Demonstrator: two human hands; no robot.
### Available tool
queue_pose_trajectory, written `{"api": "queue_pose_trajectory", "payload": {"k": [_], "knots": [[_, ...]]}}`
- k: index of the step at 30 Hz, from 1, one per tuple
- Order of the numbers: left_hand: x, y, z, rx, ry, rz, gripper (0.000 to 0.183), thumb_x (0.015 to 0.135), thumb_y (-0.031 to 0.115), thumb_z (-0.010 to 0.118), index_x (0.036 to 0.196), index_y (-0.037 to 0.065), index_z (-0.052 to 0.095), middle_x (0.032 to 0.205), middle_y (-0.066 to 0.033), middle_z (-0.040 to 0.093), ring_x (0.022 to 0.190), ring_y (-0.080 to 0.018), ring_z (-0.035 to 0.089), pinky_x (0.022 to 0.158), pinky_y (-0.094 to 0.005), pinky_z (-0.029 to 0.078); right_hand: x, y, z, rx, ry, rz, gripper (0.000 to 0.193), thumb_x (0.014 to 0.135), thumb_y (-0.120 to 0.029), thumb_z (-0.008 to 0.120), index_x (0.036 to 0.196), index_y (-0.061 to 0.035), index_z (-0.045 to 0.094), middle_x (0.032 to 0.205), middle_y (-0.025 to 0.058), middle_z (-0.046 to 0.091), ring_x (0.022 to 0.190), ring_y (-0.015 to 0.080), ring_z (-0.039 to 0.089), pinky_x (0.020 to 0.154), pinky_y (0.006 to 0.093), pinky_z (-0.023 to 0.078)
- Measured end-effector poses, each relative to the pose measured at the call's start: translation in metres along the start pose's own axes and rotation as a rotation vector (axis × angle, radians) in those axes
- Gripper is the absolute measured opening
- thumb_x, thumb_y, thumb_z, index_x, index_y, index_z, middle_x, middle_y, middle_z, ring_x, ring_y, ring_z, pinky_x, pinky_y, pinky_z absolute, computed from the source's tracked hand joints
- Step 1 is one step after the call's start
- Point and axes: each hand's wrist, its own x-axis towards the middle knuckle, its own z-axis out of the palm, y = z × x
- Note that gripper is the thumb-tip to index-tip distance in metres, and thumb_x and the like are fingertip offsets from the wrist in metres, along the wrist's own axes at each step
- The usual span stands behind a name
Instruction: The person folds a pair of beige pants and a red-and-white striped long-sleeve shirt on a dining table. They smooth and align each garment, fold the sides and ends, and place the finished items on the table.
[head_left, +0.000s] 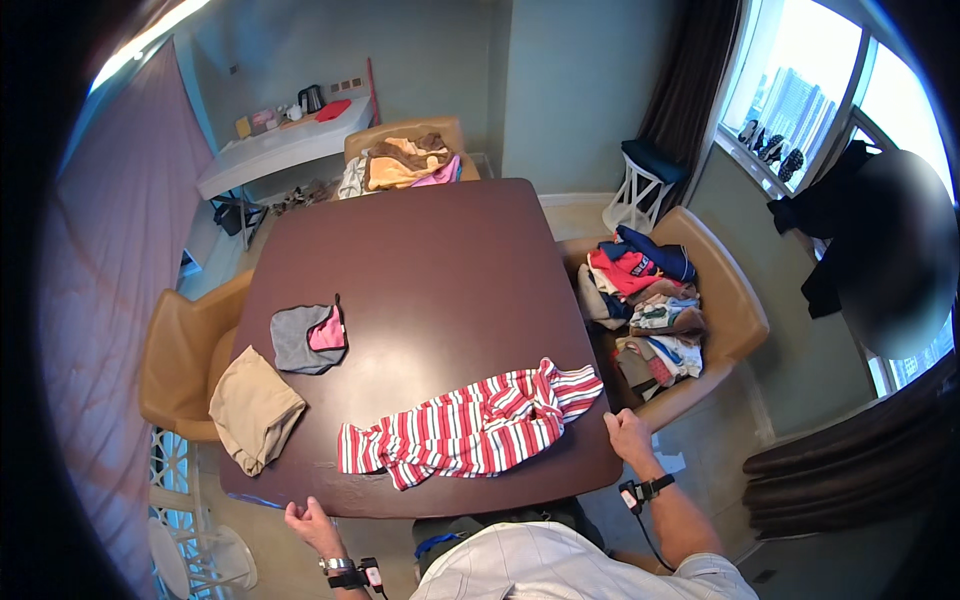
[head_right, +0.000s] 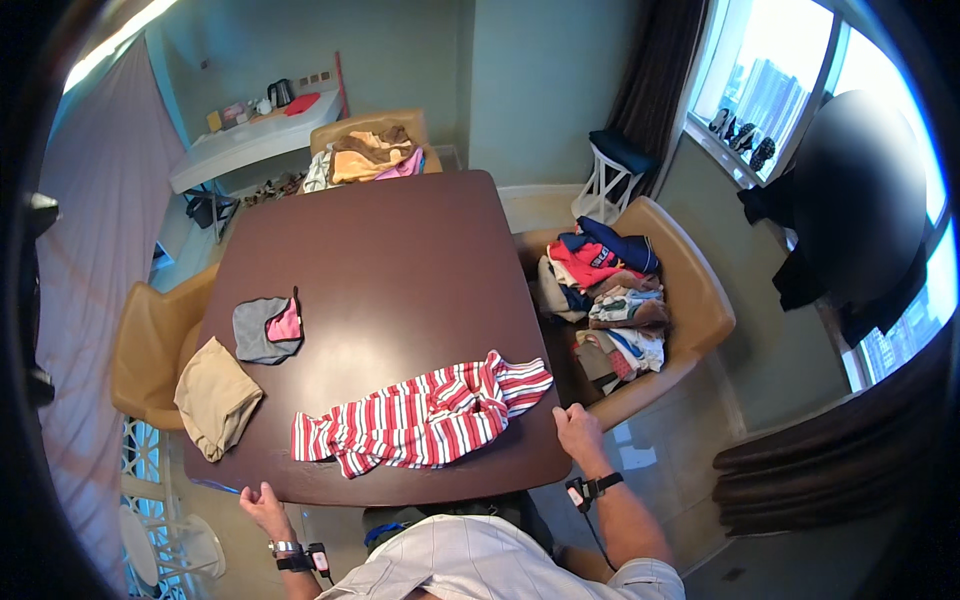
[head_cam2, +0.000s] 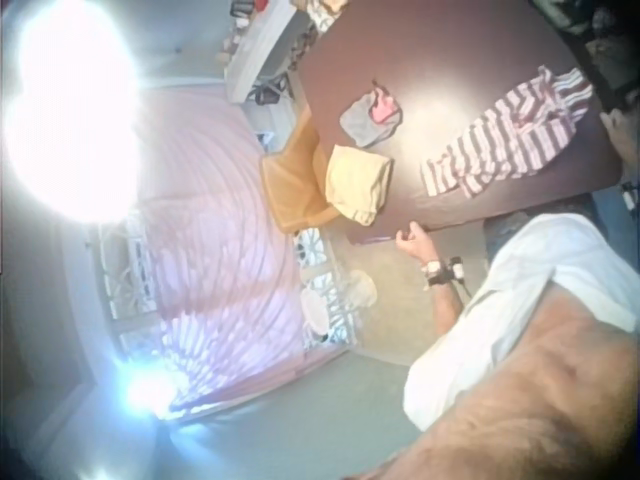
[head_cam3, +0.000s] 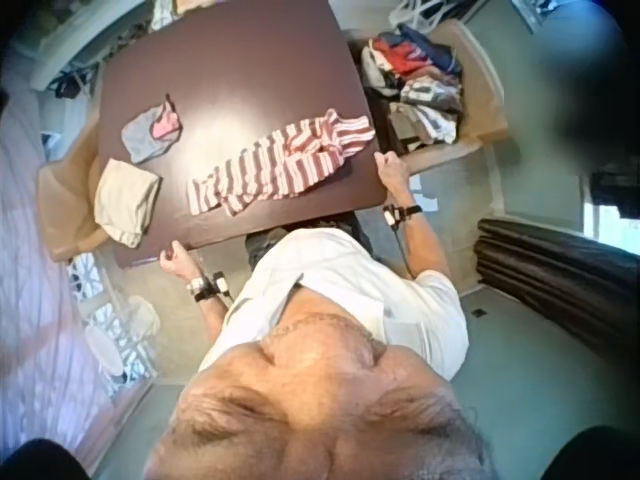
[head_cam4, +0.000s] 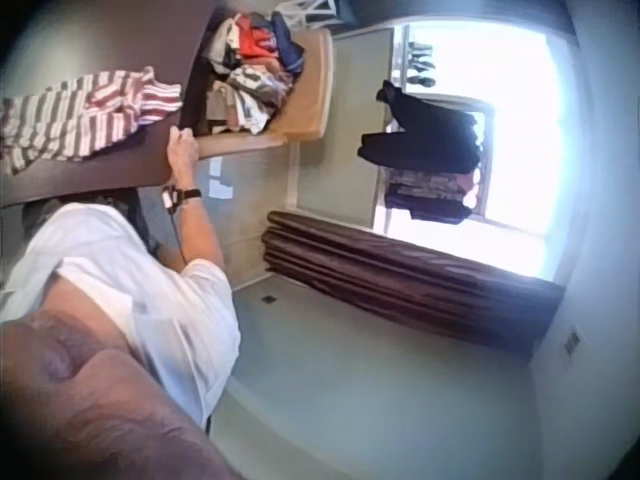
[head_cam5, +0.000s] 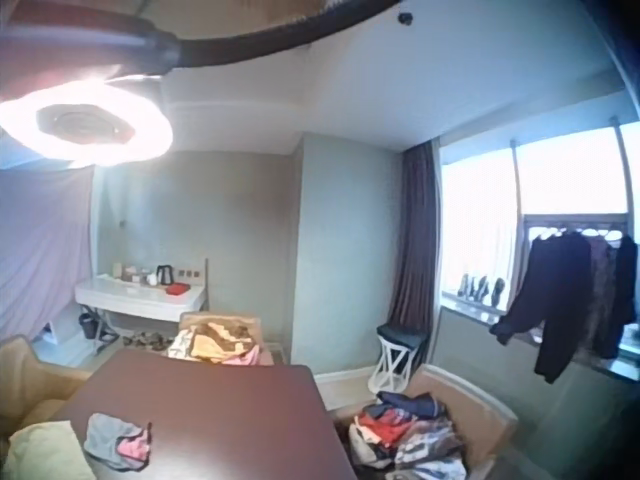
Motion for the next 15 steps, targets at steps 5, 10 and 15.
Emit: {"api": "queue_pose_trajectory", "payload": {"k": [5,10,15], "knots": [[0.022,-0.008,-0.008,-0.134,0.049,-0.224,0.061,0.104,0.025,0.079,0.15,0.0,0.047,0.115,-0.0087,0.062,0.072,-0.013,0.059,0.052,-0.0281,0.049,-0.014,0.008,-0.009,0.049,-0.03,0.053,0.051,0.106,-0.051,0.07,0.094,-0.0014,0.072,0.096,0.0286,0.077,0.097,0.053,0.073,0.086,0.0613,0.057],[0.009,0.005,-0.013,-0.358,-0.24,-0.505,0.032,0.107,0.035,0.077,0.116,0.007,0.065,0.09,-0.0026,0.068,0.073,-0.0154,0.067,0.055,-0.0285,0.055,-0.019,0.011,-0.013,0.07,-0.011,0.076,0.053,0.105,-0.053,0.07,0.094,-0.0008,0.073,0.096,0.0288,0.077,0.097,0.0527,0.073,0.085,0.0604,0.057],[0.012,-0.01,-0.019,-0.534,-0.395,-0.571,0.043,0.106,0.05,0.077,0.111,0.008,0.064,0.098,-0.007,0.076,0.076,-0.0178,0.07,0.065,-0.0361,0.063,-0.018,0.005,-0.013,0.099,-0.007,0.087,0.054,0.104,-0.053,0.072,0.093,0.0,0.072,0.096,0.0297,0.076,0.096,0.0527,0.073,0.083,0.0598,0.057]]}}
